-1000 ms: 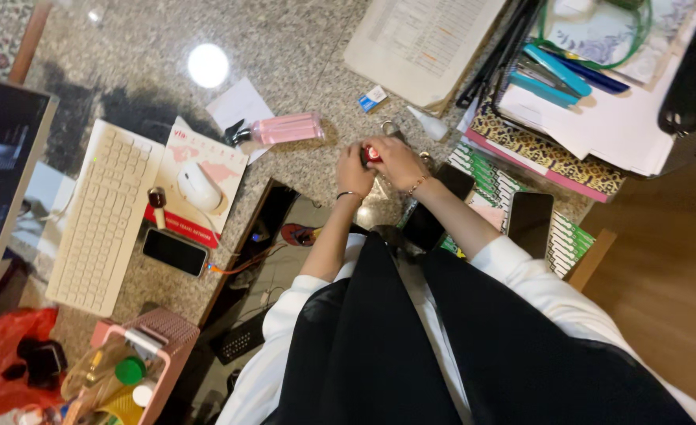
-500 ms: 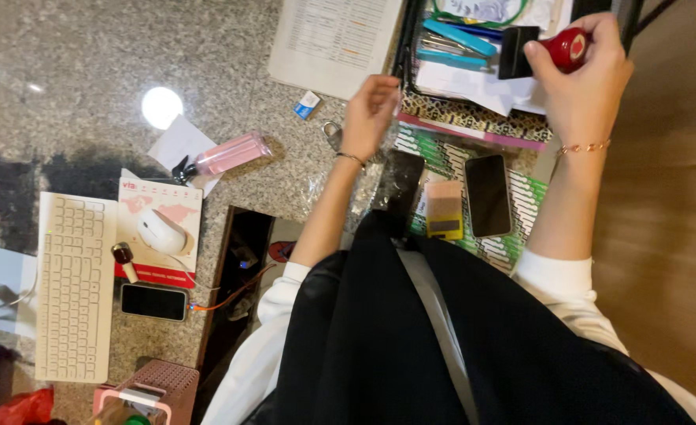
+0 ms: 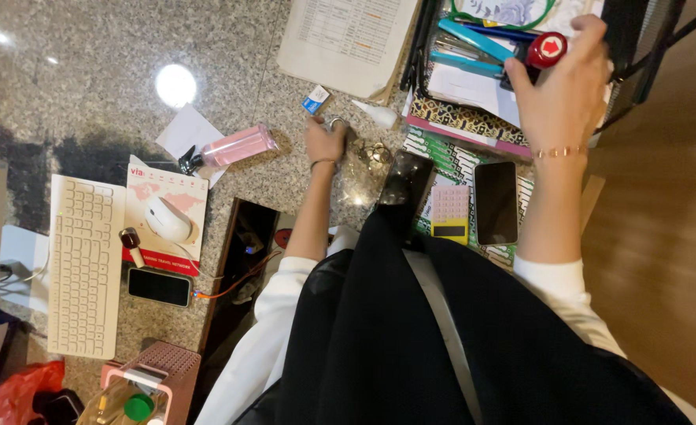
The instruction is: The person organizes a cluttered desk by sorting various items into a pink plastic basket and a beige tote bag. They handle a remote control, a small bottle, a stapler, a yellow tape dispenser, a magazine, and an orange cable, placing them into the containers or moving them to different spots on the desk.
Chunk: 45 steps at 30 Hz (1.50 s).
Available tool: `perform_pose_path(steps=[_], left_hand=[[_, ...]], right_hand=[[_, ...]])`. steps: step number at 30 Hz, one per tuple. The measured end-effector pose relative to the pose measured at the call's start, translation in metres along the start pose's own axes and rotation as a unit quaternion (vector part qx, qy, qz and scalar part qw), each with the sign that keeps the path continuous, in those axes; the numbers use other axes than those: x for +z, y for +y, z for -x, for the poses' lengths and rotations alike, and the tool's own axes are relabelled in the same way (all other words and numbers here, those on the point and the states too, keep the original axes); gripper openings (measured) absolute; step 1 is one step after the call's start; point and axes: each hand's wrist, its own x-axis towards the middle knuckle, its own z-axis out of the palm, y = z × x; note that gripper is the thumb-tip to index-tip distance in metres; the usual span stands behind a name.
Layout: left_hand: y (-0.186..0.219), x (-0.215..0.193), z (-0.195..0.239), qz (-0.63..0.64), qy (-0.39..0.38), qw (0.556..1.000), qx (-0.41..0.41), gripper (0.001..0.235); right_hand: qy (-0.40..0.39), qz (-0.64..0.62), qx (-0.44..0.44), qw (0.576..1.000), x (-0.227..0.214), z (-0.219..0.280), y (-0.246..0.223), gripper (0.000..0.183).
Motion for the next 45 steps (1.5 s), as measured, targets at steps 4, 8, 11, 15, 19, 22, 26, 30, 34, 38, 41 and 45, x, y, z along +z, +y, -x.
perform_pose_path(steps=[4, 8, 11, 15, 19, 22, 26, 30, 34, 38, 41, 45], left_hand=[[0.020, 0.014, 0.021, -0.125, -0.049, 0.991, 0.007, 0.085], [-0.007, 0.049, 0.016, -0.088, 0.003, 0.988, 0.126, 0.075], [-0.022, 0.056, 0.009, 0.013, -0.038, 0.991, 0.128, 0.051], [0.021, 0.009, 0.016, 0.269, -0.172, 0.947, 0.036, 0.040], [0.130, -0.075, 0.052, 0.488, -0.329, 0.806, -0.071, 0.023], [0.212, -0.114, 0.085, 0.561, -0.329, 0.759, -0.025, 0.024], [0.285, -0.133, 0.120, 0.393, -0.355, 0.840, 0.122, 0.029], [0.332, -0.095, 0.139, 0.259, -0.292, 0.836, 0.385, 0.029], [0.365, -0.072, 0.154, 0.205, -0.324, 0.801, 0.459, 0.044], [0.372, -0.076, 0.149, 0.216, -0.234, 0.805, 0.500, 0.030], [0.359, -0.078, 0.123, 0.267, -0.283, 0.817, 0.425, 0.023], [0.331, -0.080, 0.102, 0.302, -0.290, 0.851, 0.318, 0.018]], right_hand=[[0.022, -0.053, -0.018, 0.998, -0.012, 0.019, -0.030, 0.043], [-0.015, -0.181, -0.089, 0.979, 0.022, 0.052, -0.056, 0.018], [-0.246, -0.306, 0.062, 0.918, 0.056, 0.071, -0.070, 0.011], [-0.339, -0.435, 0.075, 0.831, 0.085, 0.090, -0.071, 0.046], [-0.285, -0.463, -0.058, 0.837, 0.094, 0.100, -0.069, 0.062], [-0.321, -0.747, 0.102, 0.573, 0.078, 0.100, -0.075, 0.059], [-0.235, -0.878, 0.255, 0.331, 0.012, 0.096, -0.082, 0.064], [-0.116, -0.822, 0.356, 0.430, -0.022, 0.079, -0.054, 0.046], [-0.054, -0.726, 0.319, 0.607, -0.044, 0.056, 0.002, 0.023], [-0.058, -0.661, 0.302, 0.685, -0.054, 0.019, 0.062, 0.018], [-0.108, -0.657, 0.296, 0.685, -0.033, -0.021, 0.114, 0.017], [-0.144, -0.689, 0.276, 0.655, 0.026, -0.070, 0.157, 0.022]])
